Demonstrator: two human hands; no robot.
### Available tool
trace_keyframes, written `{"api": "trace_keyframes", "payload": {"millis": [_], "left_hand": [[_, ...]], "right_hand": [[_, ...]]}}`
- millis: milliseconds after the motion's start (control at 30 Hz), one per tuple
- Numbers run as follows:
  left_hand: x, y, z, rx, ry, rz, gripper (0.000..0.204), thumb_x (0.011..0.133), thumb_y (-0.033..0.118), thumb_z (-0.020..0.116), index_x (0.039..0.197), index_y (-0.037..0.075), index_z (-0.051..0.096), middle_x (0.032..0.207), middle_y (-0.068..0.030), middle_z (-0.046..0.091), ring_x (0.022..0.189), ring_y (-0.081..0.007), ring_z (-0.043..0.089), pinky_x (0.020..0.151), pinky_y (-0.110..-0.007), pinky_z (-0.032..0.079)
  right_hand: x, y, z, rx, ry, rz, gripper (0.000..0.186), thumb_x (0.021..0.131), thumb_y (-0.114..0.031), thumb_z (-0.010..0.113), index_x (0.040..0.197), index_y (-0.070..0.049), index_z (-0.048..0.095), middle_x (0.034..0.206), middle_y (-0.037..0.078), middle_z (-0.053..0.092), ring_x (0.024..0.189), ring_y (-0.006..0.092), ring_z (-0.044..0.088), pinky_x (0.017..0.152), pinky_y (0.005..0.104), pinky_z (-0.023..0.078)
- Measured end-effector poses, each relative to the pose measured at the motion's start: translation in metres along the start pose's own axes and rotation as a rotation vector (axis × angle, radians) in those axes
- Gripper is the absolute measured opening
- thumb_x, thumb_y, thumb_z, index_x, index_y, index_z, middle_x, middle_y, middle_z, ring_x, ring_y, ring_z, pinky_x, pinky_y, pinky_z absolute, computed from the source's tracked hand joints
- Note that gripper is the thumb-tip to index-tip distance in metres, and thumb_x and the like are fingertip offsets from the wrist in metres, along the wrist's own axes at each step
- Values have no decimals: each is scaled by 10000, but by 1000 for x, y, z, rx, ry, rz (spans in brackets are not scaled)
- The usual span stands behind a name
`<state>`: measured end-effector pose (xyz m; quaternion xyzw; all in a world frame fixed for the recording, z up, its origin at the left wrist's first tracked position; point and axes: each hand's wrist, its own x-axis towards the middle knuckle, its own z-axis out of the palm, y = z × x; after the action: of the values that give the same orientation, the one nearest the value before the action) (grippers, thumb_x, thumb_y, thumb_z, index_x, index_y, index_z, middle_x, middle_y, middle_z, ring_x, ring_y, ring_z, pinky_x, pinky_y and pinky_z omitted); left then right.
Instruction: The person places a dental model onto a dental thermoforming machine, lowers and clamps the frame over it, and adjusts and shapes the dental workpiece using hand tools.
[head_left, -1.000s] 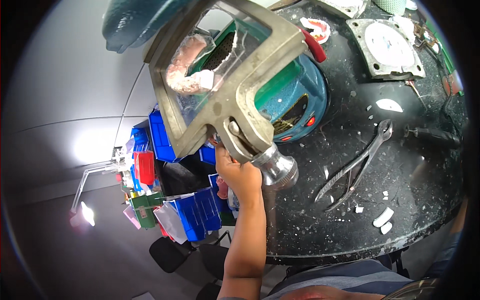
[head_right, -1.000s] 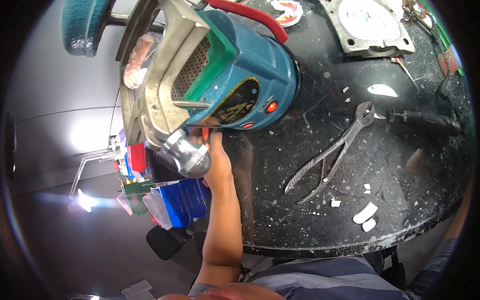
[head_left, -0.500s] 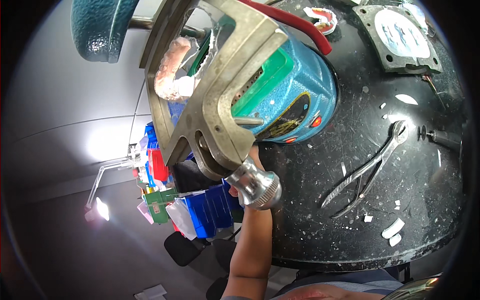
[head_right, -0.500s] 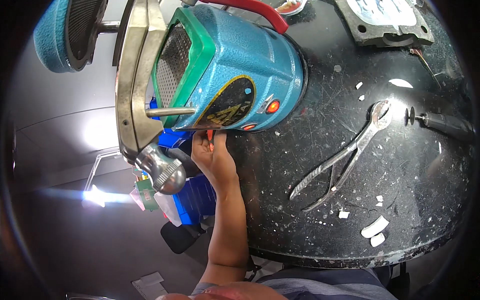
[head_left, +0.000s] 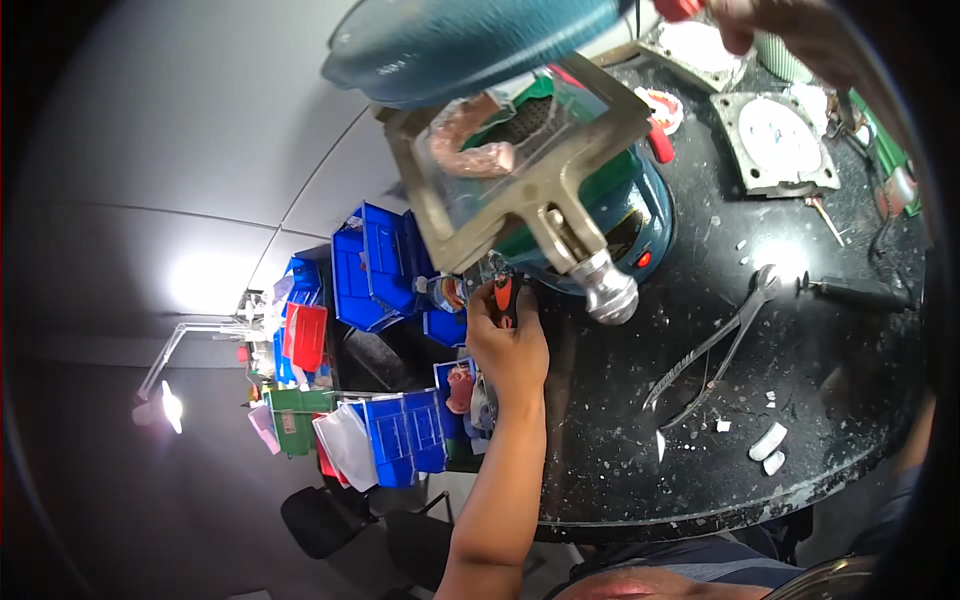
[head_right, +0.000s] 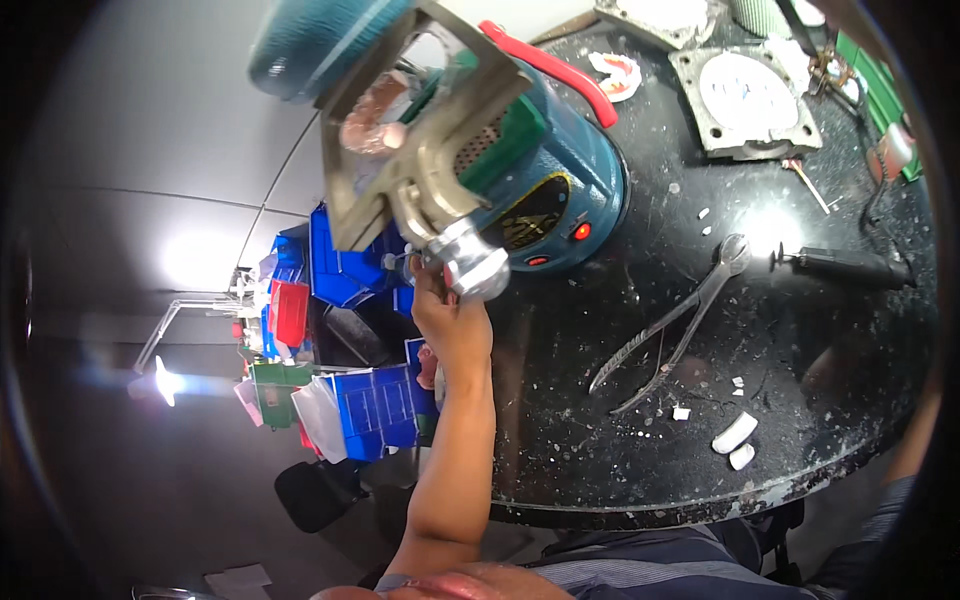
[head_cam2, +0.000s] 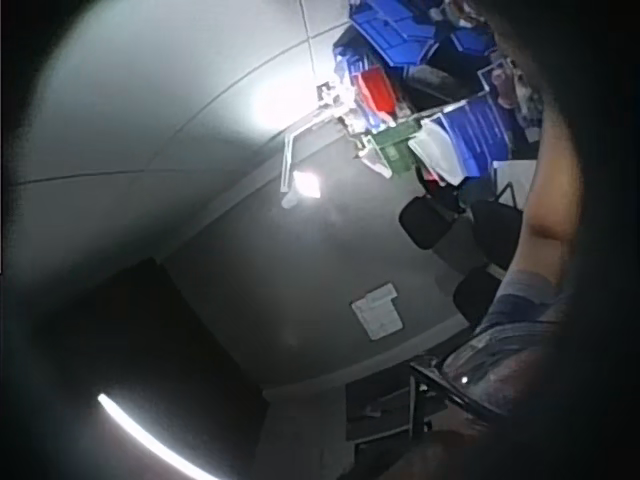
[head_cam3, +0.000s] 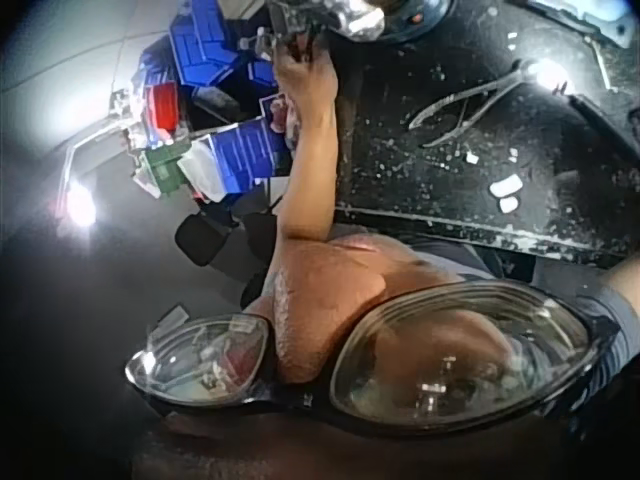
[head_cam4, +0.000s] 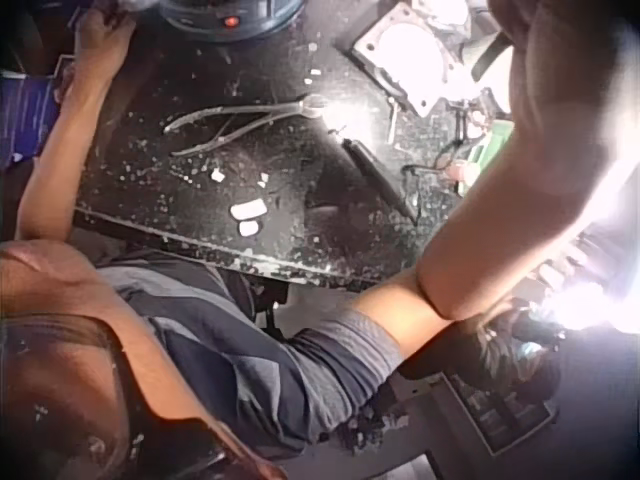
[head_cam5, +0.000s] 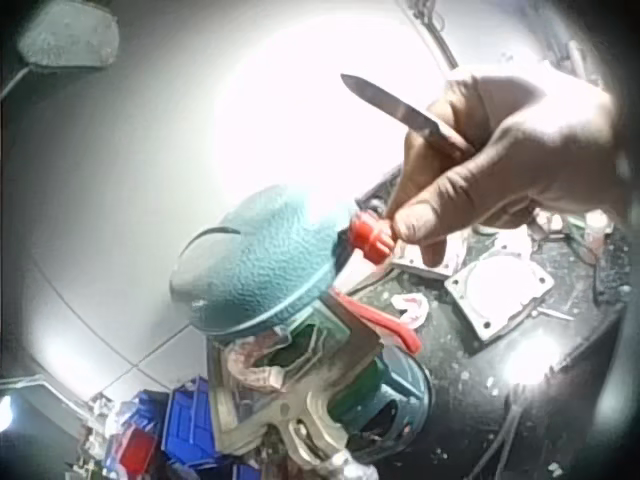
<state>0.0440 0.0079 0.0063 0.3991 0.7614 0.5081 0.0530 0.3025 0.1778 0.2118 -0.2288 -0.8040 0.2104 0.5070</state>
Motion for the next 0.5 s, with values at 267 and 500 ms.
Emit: {"api": "trace_keyframes", "payload": {"millis": [267,500], "left_hand": [[1,11,-15,170,34,-90,309,826,146,732,1069,-23,643,925,-119,721,823,-213,685,786,-325,514],[1,6,-5,183,27,-37,344,815,214,716,1084,16,630,924,-156,717,869,-365,687,785,-443,518]], "right_hand": [[-15,-31,-1,-11,-372,74,175,915,-37,724,1081,8,695,934,101,733,912,127,709,794,250,565],[-17,-78,24,5,-325,-88,149,915,-23,716,1048,34,681,984,129,728,922,147,719,829,260,579]]}}
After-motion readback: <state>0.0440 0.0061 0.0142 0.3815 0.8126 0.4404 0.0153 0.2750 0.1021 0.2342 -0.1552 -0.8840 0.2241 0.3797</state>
